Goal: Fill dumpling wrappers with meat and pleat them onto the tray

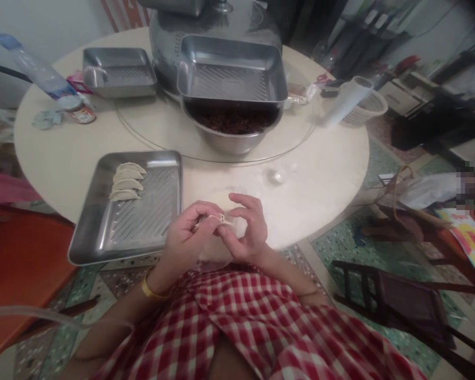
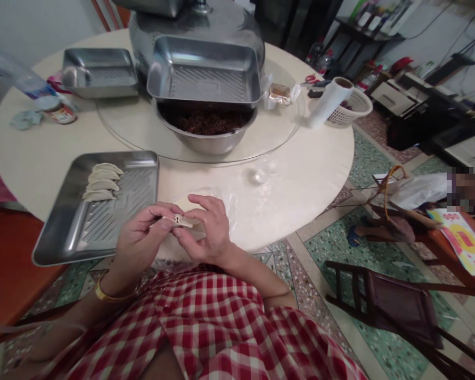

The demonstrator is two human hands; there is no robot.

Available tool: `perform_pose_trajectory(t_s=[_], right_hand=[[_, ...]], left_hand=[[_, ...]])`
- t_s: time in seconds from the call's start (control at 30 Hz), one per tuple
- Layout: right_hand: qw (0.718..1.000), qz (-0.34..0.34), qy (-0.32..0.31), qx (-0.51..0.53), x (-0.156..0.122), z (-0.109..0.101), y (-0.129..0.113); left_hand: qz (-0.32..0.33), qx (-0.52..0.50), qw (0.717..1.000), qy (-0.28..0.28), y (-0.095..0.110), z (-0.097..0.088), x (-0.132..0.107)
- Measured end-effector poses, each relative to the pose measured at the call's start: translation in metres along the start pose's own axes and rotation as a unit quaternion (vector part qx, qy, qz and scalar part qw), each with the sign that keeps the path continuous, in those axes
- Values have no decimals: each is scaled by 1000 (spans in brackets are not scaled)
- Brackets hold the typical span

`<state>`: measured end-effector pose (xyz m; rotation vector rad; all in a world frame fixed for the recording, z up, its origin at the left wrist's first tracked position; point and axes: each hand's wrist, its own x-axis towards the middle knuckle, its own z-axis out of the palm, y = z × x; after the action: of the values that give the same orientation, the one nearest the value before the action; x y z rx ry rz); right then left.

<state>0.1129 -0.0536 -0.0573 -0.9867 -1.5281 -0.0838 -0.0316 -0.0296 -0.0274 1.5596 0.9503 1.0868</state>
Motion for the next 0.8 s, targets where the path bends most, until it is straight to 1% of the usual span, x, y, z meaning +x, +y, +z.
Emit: perform_pose_trajectory(t_s=[0.17,0.27,0.43,0.57,0.7,0.8], right_hand=[[1000,-19,0,-10,-2,1,2],[999,-17,3,-33,-2,0,1],[1000,15,-4,-11,-2,-2,-1],[999,39,-8,15,-3,-1,-1],[998,41,5,48,-6,-1,0],[998,38,-1,42,-5,-2,1]], left_hand=[[-15,-18,1000,-15,-4,-1,0],[-16,-23,999,-26,-3,-1,0],[19,-15,998,-50,-1,-3,2],[31,-17,997,-65,-2,-4,1],[47,-6,997,-67,-3,-4,-3],[53,4,997,-54,-5,-3,-6]])
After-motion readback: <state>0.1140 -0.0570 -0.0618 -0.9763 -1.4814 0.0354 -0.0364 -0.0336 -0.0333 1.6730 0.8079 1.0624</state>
